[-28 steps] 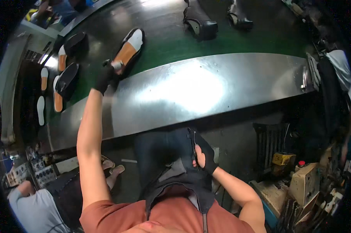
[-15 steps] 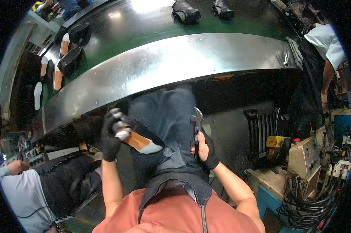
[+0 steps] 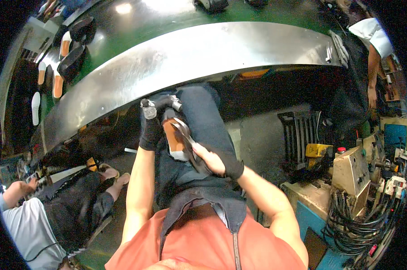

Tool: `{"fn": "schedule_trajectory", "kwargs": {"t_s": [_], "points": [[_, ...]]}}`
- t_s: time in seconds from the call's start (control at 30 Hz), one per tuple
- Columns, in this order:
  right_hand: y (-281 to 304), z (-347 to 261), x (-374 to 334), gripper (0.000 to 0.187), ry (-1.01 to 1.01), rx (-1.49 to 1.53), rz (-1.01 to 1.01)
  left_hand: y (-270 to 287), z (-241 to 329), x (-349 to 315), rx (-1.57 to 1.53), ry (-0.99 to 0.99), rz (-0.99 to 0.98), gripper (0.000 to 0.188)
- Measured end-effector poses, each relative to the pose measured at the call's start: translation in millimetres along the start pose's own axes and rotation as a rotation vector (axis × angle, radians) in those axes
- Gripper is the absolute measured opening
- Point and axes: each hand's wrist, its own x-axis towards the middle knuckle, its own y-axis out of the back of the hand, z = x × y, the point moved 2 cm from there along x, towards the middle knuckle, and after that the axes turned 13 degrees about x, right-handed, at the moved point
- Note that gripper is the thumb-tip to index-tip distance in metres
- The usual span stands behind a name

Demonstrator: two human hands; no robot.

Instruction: The person uses pliers to trim excess material from the edges of shoes on a conveyor belt. They repeatedly pick up shoes, pull away loose material with the pliers, and place the shoes back on the belt. The process is repeated for multiple shoes throughout the clip.

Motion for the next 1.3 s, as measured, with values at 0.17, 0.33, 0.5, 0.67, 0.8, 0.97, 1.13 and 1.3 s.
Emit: {"fn": "schedule_trajectory", "kwargs": {"t_s": [0.17,0.33,0.5,0.67,0.8,0.97,1.13,1.3], "points": [[-9.1,-32.4,20.7,0.043,-0.483,0.193,-0.082,6.6,0.9,-14.9,0.052,0.029,0.105,0.075],[-28.0,53.2,23.9,0.031,0.210,-0.325,0.145,0.1,1.8,-17.8,0.134,-0.087,0.103,0.072],[-18.4,94.6,-26.7,0.019,0.216,-0.584,-0.040,-6.8,11.5,-70.4,-0.334,0.027,0.022,0.060],[11.3,75.3,-90.1,0.034,0.352,-0.721,-0.384,-36.6,-85.2,-152.1,-0.854,0.301,0.033,0.075],[5.6,7.8,-47.2,0.029,0.207,-0.712,-0.283,-24.7,-86.7,-123.1,-0.846,0.490,0.099,0.050],[-5.2,-78.9,21.5,0.047,-0.509,-0.127,0.051,2.5,-31.8,-72.7,0.322,0.316,0.304,0.035],[44.2,-4.2,45.3,0.045,-0.484,0.014,0.107,-23.6,-52.1,-81.8,0.206,0.555,0.293,0.047],[46.5,-77.3,43.9,0.040,-0.187,-0.746,-0.286,-46.8,-45.3,-114.9,0.501,0.217,0.314,0.066]]}}
